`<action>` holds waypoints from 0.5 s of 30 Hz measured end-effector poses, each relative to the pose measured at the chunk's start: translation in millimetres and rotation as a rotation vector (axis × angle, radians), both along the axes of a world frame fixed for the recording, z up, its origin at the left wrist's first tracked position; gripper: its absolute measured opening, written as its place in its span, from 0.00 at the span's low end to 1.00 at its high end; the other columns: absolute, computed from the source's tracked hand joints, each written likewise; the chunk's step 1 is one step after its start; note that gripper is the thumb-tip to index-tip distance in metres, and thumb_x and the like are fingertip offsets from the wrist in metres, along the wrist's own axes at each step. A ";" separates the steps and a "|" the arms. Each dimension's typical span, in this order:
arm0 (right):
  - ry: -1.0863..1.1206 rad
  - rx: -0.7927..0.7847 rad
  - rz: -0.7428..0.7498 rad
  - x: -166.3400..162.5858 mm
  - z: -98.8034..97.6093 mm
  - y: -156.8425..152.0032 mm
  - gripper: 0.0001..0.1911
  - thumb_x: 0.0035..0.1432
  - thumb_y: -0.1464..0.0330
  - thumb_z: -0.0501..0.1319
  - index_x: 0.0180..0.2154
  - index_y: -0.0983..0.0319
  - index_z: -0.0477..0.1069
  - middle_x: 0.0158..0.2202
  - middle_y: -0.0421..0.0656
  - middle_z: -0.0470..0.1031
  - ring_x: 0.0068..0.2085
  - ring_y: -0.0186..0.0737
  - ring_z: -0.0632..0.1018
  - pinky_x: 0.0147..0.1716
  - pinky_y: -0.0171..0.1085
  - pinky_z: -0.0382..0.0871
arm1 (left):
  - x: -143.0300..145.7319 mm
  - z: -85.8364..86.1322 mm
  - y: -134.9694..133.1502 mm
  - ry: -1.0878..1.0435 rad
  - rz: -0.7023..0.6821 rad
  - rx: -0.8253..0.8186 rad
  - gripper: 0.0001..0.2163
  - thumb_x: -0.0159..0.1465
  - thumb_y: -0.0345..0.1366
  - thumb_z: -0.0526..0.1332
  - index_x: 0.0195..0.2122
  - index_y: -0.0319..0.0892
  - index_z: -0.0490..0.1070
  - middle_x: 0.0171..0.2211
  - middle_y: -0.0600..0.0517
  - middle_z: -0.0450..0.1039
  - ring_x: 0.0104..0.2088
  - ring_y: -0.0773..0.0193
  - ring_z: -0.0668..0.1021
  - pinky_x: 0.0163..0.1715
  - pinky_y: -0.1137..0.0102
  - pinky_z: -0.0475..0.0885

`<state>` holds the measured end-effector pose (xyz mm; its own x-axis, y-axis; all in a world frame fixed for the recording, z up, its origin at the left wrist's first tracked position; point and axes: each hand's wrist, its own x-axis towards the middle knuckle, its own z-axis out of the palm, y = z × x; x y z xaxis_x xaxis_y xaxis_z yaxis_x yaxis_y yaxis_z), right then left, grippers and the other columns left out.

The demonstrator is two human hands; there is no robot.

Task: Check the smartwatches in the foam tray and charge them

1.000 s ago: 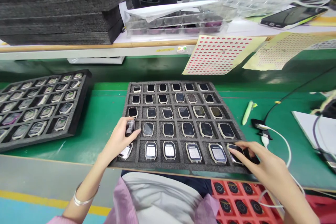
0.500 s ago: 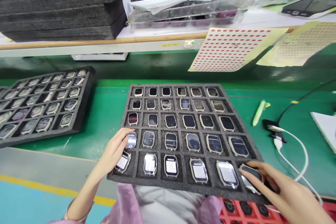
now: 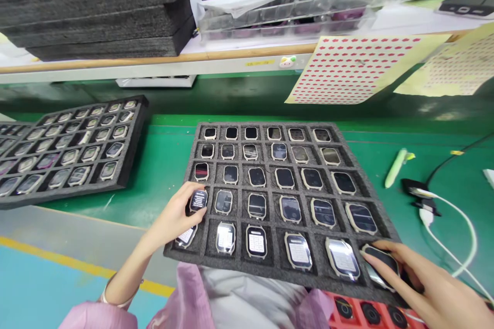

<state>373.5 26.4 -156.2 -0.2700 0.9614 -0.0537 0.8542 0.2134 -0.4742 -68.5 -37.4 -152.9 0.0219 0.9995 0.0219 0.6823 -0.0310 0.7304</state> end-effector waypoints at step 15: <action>0.007 0.071 0.014 11.6 -20.1 -4.3 0.16 0.54 0.51 0.55 0.39 0.52 0.67 0.38 0.45 0.78 0.39 0.57 0.79 0.37 0.51 0.74 | -11.9 0.9 -1.3 -0.555 0.140 -0.204 0.21 0.57 0.33 0.65 0.51 0.43 0.63 0.42 0.48 0.73 0.42 0.57 0.78 0.44 0.61 0.75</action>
<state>385.1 22.1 -176.3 -0.2836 0.9588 0.0168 0.8474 0.2587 -0.4636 -80.3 -38.7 -152.0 -0.0695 0.9774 -0.1999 0.1854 0.2095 0.9601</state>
